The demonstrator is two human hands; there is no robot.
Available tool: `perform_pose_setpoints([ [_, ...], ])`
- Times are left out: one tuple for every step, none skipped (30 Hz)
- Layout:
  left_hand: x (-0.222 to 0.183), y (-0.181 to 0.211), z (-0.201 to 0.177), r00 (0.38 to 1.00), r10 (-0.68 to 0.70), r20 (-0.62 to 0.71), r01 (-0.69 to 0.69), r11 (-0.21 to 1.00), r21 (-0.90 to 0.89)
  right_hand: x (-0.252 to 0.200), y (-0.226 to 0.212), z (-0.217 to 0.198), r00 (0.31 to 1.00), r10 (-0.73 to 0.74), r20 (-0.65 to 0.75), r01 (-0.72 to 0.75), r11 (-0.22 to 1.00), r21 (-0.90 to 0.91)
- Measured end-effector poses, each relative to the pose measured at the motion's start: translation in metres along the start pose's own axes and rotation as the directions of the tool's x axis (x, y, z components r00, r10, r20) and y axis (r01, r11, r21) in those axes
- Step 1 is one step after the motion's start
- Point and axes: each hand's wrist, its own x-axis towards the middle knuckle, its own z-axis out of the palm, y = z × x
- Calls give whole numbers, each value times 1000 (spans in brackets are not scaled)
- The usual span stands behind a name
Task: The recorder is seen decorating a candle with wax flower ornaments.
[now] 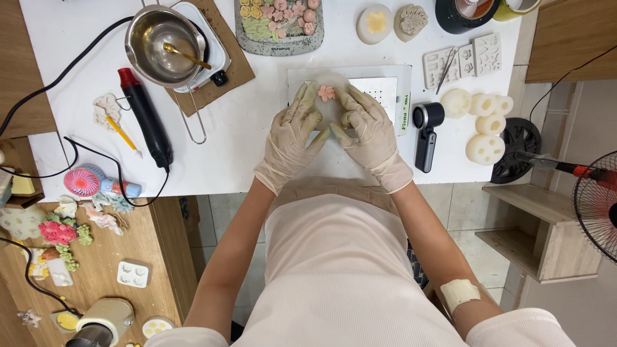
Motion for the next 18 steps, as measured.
perform_pose_setpoints([
  [1,2,-2,1000,1,1,-1,1000,0,-1,0,1,1000,1,-1,-1,1000,0],
  [3,4,-4,1000,-5,17,5,1000,-6,-1,-1,1,1000,20,-6,-20,1000,17],
  [4,6,-5,999,-10,34,10,1000,-12,-2,-1,2,999,39,-11,-39,999,34],
  [4,6,-5,999,-10,35,10,1000,-12,-3,0,2,999,40,-12,-40,999,34],
  [4,5,-5,1000,6,26,-5,1000,-12,-4,1,2,998,55,-9,-55,998,38],
  [3,5,-5,1000,21,17,-21,1000,-12,-4,2,2,998,70,-6,-69,997,42],
  [3,5,-5,1000,21,17,-21,1000,-12,-5,3,3,998,70,-6,-69,997,42],
  [3,5,-5,1000,27,13,-26,1000,-9,-6,3,3,998,65,-7,-64,997,34],
  [3,6,-5,999,32,9,-32,999,-6,-7,3,4,998,59,-8,-59,998,26],
  [2,5,-5,999,32,9,-32,999,-6,-6,2,4,998,60,-7,-60,998,26],
  [2,5,-5,999,32,11,-32,999,-4,-6,0,3,998,58,-8,-57,998,36],
  [3,5,-5,999,33,12,-33,999,-3,-5,-1,2,998,55,-8,-55,998,44],
  [1,4,-2,999,33,11,-33,999,-4,-5,-1,1,998,55,-8,-54,998,44],
  [0,3,1,1000,28,1,-28,999,18,-5,-1,1,999,49,-14,-49,998,49],
  [-1,1,4,1000,23,-9,-23,999,40,-4,-1,1,999,44,-20,-43,998,55],
  [-2,-1,4,1000,23,-10,-23,999,40,-5,-2,1,999,43,-20,-42,998,55],
  [-3,-3,4,1000,-22,18,23,1000,-16,-5,-2,1,996,81,-30,-79,994,76],
  [-4,-4,5,997,-65,48,68,995,-72,-5,-2,0,992,119,-41,-115,989,96],
])
